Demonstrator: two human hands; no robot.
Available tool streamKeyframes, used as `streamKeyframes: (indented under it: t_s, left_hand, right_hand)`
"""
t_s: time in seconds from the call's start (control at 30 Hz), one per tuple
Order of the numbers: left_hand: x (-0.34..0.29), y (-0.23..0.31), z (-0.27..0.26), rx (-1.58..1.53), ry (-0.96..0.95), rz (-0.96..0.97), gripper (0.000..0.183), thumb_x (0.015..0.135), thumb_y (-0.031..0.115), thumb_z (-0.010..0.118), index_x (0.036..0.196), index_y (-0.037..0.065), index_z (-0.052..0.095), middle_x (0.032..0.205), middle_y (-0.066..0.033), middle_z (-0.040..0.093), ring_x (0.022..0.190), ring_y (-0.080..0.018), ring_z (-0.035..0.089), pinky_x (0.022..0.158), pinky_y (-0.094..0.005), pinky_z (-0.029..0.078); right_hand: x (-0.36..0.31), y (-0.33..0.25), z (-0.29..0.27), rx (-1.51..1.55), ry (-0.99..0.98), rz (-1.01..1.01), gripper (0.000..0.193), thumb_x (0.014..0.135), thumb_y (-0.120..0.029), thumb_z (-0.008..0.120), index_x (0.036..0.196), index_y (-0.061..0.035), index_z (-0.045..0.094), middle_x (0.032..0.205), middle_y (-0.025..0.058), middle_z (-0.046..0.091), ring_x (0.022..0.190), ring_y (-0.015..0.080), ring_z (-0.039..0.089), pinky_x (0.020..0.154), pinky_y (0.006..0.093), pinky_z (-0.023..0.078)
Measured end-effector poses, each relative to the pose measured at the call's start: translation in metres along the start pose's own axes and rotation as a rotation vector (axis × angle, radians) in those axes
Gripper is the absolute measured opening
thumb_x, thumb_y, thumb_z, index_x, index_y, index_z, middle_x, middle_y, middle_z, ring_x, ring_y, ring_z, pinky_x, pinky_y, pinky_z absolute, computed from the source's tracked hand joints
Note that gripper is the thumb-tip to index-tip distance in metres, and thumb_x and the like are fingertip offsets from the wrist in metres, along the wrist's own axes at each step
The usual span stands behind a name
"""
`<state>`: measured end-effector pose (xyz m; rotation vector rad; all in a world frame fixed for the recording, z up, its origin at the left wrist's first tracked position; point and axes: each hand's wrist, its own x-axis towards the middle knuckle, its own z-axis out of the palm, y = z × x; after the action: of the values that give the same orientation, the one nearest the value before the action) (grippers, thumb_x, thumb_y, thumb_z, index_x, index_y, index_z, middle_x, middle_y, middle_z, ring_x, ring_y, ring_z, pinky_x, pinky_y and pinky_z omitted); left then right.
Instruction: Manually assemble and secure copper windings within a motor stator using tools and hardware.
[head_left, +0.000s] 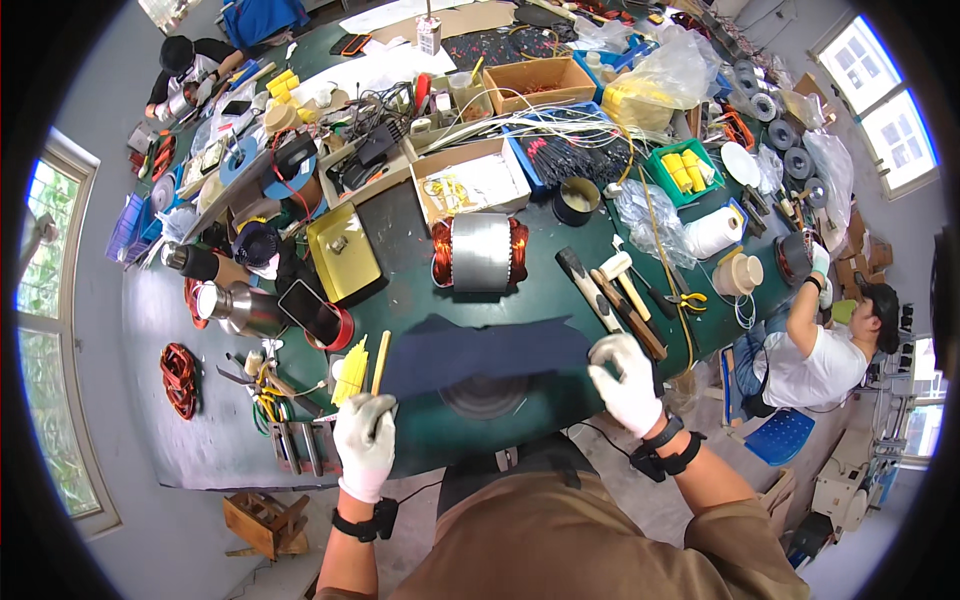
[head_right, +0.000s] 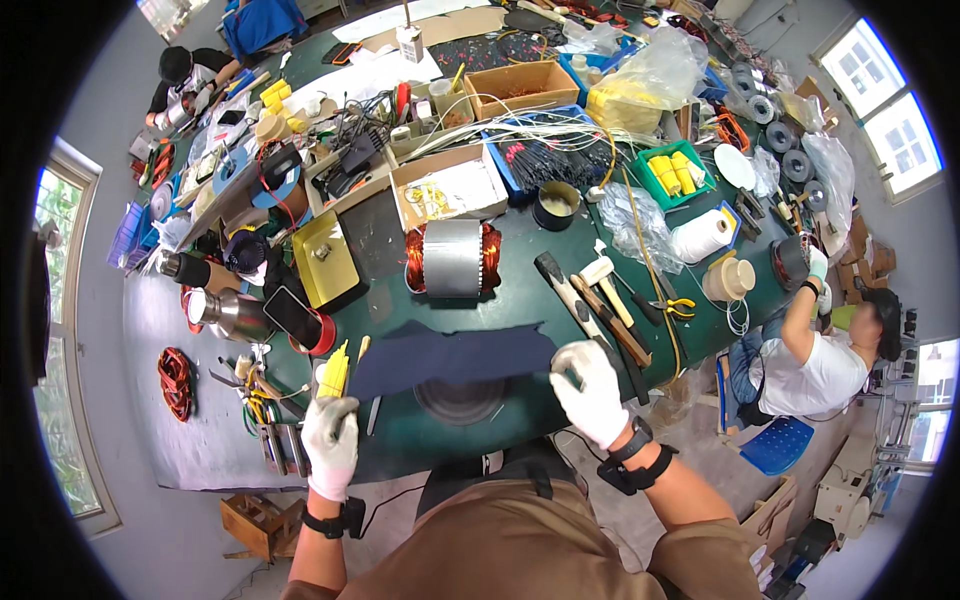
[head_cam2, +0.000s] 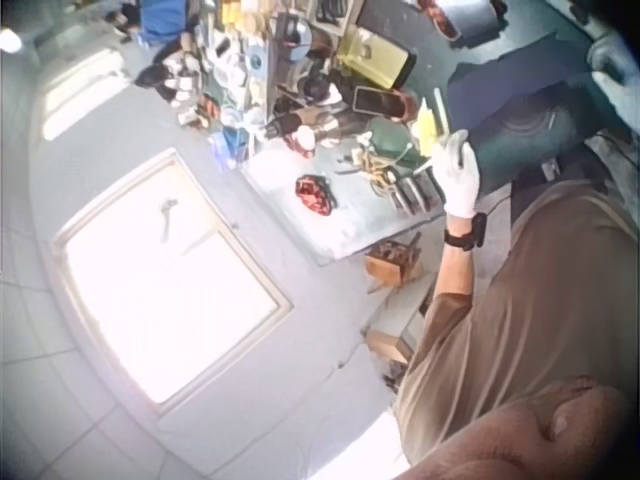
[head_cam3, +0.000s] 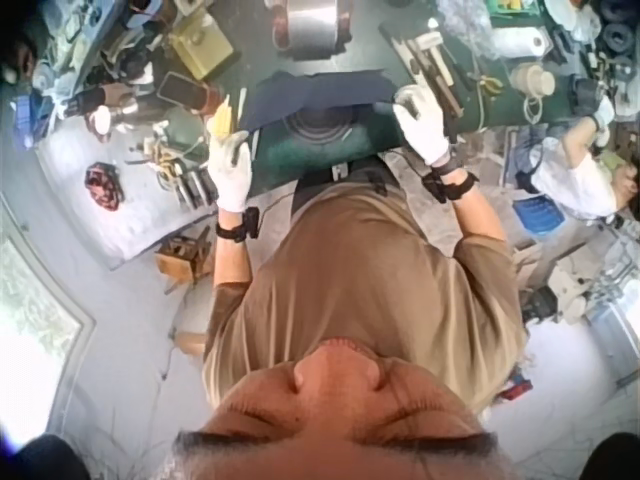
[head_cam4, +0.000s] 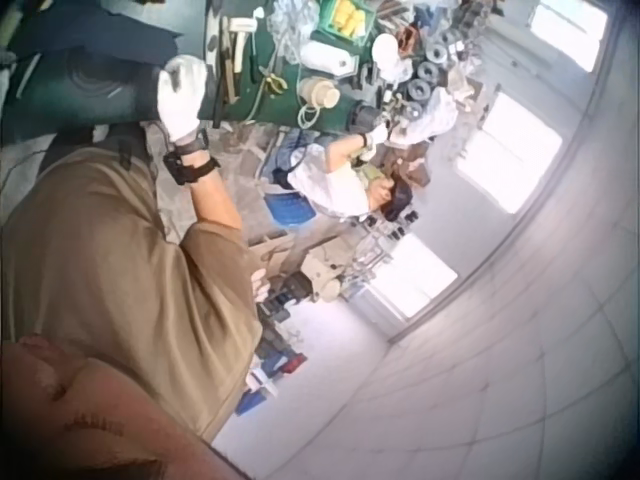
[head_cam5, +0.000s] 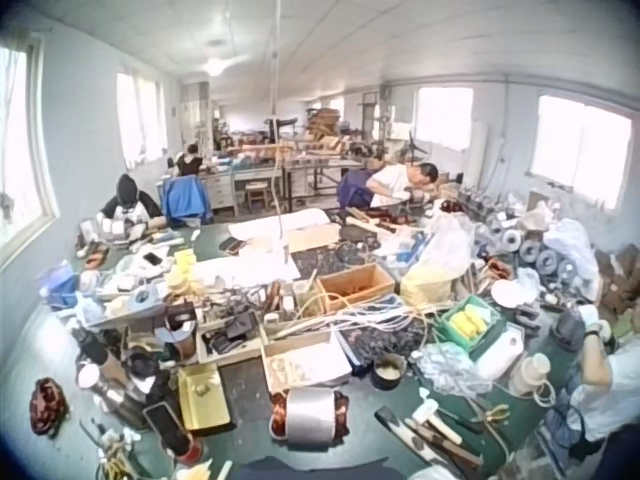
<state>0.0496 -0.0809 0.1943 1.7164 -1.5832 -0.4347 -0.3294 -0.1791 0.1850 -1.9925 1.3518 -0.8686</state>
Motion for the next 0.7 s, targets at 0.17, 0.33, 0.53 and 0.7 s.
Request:
streamKeyframes:
  t_s: [0.17, 0.33, 0.53, 0.7]
  left_hand:
    - [-0.056, -0.036, 0.025, -0.022, -0.151, -0.062, 0.015, 0.082, -0.007, 0.067, 0.093, 0.002, 0.073, 0.089, -0.0140, 0.066, 0.087, -0.0328, 0.067, 0.082, -0.0404, 0.054]
    - [-0.114, -0.076, 0.054, -0.065, -0.319, -0.200, 0.012, 0.082, -0.004, 0.067, 0.091, 0.002, 0.073, 0.088, -0.0148, 0.068, 0.086, -0.0345, 0.068, 0.081, -0.0404, 0.056]
    - [-0.123, -0.087, 0.060, -0.041, -0.483, -0.225, 0.012, 0.083, -0.002, 0.067, 0.092, 0.001, 0.074, 0.090, -0.0145, 0.069, 0.087, -0.0327, 0.069, 0.080, -0.0388, 0.056]
    - [-0.072, -0.092, 0.081, -0.016, -0.343, -0.060, 0.012, 0.085, -0.003, 0.068, 0.094, 0.005, 0.072, 0.090, -0.0137, 0.067, 0.090, -0.0355, 0.068, 0.084, -0.0419, 0.055]
  right_hand:
    - [-0.056, 0.036, 0.028, -0.066, -0.149, 0.062, 0.010, 0.079, -0.006, 0.070, 0.086, -0.0073, 0.064, 0.095, 0.0103, 0.065, 0.098, 0.0334, 0.061, 0.091, 0.0441, 0.049]
    - [-0.105, 0.071, 0.060, -0.105, -0.285, 0.144, 0.008, 0.081, -0.010, 0.068, 0.086, -0.0062, 0.064, 0.094, 0.0110, 0.067, 0.096, 0.0340, 0.061, 0.090, 0.0448, 0.049]
    - [-0.133, 0.090, 0.068, -0.129, -0.441, 0.278, 0.008, 0.081, -0.011, 0.069, 0.086, -0.0062, 0.066, 0.090, 0.0122, 0.067, 0.094, 0.0349, 0.062, 0.087, 0.0446, 0.050]
    - [-0.107, 0.099, 0.078, 0.070, -0.159, 0.494, 0.010, 0.083, -0.011, 0.069, 0.086, -0.0037, 0.062, 0.084, 0.0151, 0.064, 0.084, 0.0356, 0.064, 0.078, 0.0426, 0.051]
